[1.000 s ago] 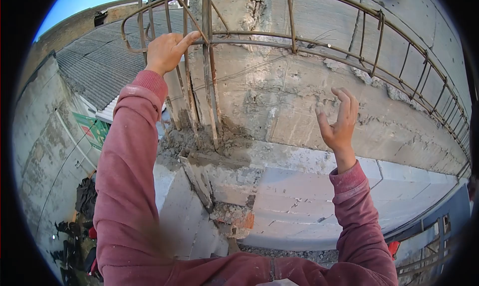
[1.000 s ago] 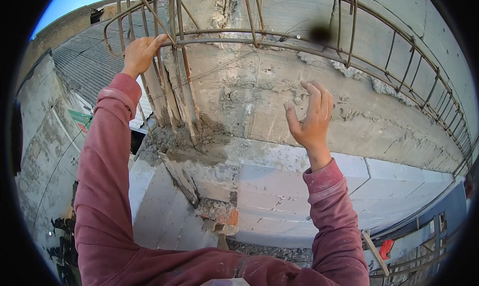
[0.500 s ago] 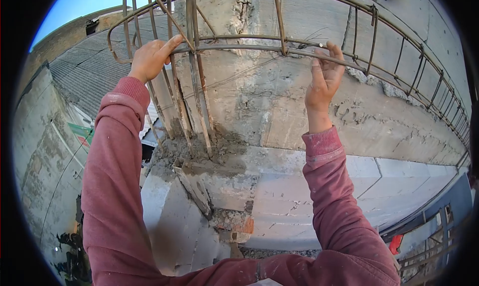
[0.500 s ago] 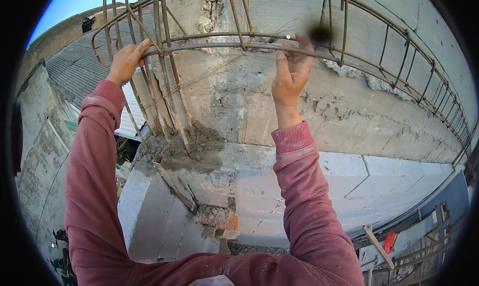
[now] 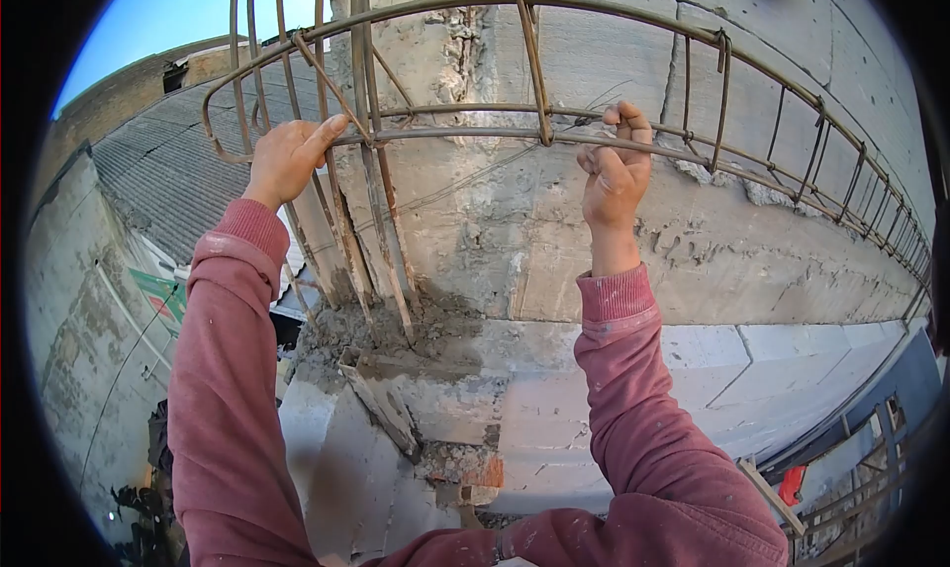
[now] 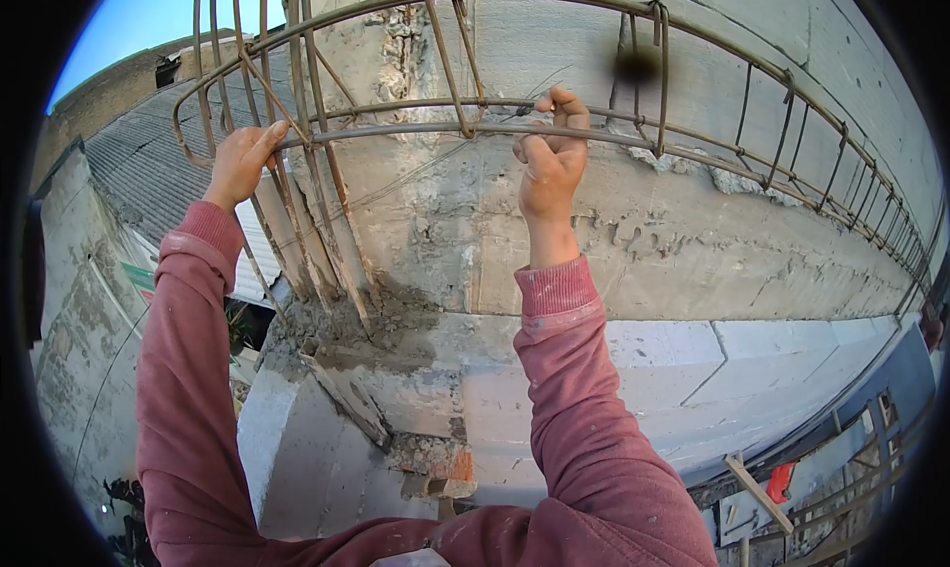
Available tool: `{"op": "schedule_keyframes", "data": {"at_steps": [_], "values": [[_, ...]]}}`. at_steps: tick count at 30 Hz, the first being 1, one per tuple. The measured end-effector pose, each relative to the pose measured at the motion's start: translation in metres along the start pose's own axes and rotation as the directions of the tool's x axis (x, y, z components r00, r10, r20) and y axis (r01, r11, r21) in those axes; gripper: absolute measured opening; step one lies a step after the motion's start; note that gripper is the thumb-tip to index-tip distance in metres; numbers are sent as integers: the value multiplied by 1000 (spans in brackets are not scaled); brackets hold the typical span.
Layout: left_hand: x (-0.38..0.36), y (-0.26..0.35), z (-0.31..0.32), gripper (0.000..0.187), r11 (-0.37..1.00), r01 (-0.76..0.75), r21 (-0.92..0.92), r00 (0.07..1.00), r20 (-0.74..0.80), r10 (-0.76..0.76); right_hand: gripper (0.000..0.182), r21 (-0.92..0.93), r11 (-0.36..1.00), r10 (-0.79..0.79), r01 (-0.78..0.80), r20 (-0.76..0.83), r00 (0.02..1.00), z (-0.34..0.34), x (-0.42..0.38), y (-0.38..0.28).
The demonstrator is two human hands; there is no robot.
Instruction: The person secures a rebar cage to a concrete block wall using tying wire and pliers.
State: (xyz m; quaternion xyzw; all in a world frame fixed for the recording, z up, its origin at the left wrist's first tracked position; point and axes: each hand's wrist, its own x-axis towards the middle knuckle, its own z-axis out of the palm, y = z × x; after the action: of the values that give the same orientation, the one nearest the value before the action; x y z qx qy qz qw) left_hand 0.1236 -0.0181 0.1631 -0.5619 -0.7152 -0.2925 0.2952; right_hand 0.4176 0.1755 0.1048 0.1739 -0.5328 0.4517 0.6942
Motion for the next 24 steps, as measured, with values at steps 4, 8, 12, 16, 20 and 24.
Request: {"op": "schedule_keyframes", "data": {"at_steps": [4,8,12,16,20,24], "values": [[-1,-1,-1,78,1000,-26,-10,1000,-17,25,54,-177,984,-5,9,18,1000,-1,7,3],[1,-3,0,73,999,-28,-18,1000,-2,28,51,-95,990,109,-106,30,994,1,5,-4],[1,-7,4,69,998,-48,-27,998,-36,47,43,-106,992,68,-66,12,998,-2,2,7],[-1,-5,6,69,996,-82,-33,995,-61,80,44,-91,992,85,-86,-16,996,2,-1,5],[0,-4,4,68,992,-113,-50,991,-77,109,44,-98,995,31,-35,-44,999,3,-2,9],[-1,-4,6,67,989,-141,-48,985,-105,135,48,-151,988,-42,34,-47,998,1,-3,15]]}}
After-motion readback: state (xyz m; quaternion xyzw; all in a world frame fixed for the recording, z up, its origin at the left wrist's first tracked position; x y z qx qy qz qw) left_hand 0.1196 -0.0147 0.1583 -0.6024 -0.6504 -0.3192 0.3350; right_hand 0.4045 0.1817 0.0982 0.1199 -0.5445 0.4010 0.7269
